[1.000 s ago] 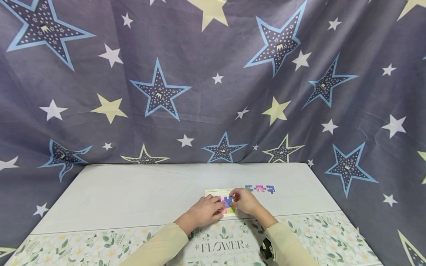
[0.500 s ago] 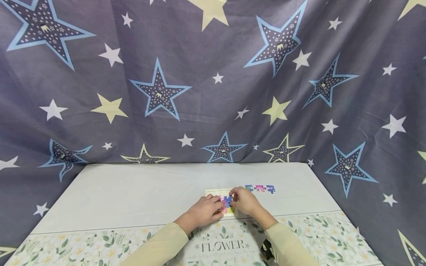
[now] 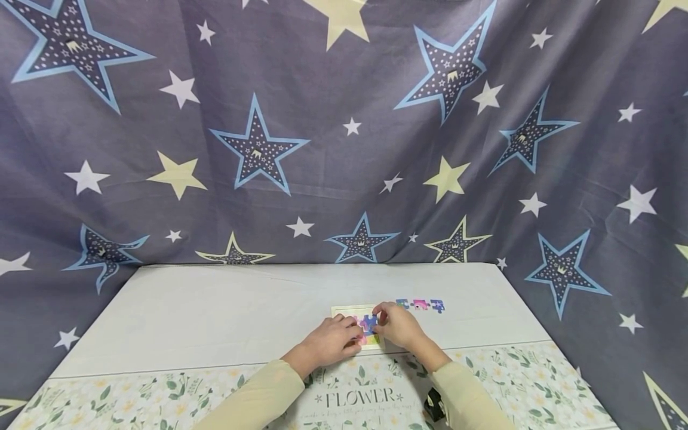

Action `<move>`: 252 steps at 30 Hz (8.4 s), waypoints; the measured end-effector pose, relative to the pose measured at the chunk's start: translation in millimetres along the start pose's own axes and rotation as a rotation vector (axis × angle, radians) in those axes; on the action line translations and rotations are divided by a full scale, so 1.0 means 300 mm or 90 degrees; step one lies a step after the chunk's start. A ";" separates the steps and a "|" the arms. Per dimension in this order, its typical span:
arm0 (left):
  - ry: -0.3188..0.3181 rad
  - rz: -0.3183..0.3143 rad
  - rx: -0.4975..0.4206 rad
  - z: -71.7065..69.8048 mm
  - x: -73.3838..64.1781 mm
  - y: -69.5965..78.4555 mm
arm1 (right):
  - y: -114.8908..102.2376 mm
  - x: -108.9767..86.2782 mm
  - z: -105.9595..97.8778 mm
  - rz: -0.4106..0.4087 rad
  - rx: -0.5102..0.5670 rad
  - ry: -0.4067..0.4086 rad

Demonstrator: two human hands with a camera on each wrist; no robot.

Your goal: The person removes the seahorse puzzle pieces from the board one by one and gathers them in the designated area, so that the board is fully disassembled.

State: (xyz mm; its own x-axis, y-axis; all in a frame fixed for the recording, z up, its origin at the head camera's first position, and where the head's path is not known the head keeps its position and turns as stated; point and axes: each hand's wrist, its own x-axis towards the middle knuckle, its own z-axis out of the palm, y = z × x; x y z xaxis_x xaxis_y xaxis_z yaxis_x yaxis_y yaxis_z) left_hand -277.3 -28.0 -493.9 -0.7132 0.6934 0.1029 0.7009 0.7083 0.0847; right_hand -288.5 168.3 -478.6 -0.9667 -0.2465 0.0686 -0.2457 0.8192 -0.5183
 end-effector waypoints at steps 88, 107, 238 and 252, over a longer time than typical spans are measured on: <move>-0.019 -0.033 -0.039 -0.002 -0.002 0.005 | 0.303 -0.151 -0.159 0.114 0.100 0.055; -0.022 -0.034 -0.052 -0.010 -0.003 0.007 | 0.384 -0.178 -0.206 0.168 0.096 0.072; -0.028 -0.070 -0.125 -0.028 0.006 0.000 | 0.376 -0.134 -0.229 0.183 0.222 0.038; -0.030 -0.103 -0.110 -0.041 -0.023 -0.026 | 0.274 -0.089 -0.179 0.116 0.214 0.017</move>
State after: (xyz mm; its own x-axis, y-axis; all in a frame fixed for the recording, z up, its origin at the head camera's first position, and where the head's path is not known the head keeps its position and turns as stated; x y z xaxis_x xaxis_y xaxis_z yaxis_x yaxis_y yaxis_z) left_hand -277.6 -39.9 -483.0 -0.8137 0.5805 0.0288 0.5661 0.7803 0.2658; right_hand -286.7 270.0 -477.4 -0.9950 -0.0953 -0.0313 -0.0362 0.6321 -0.7741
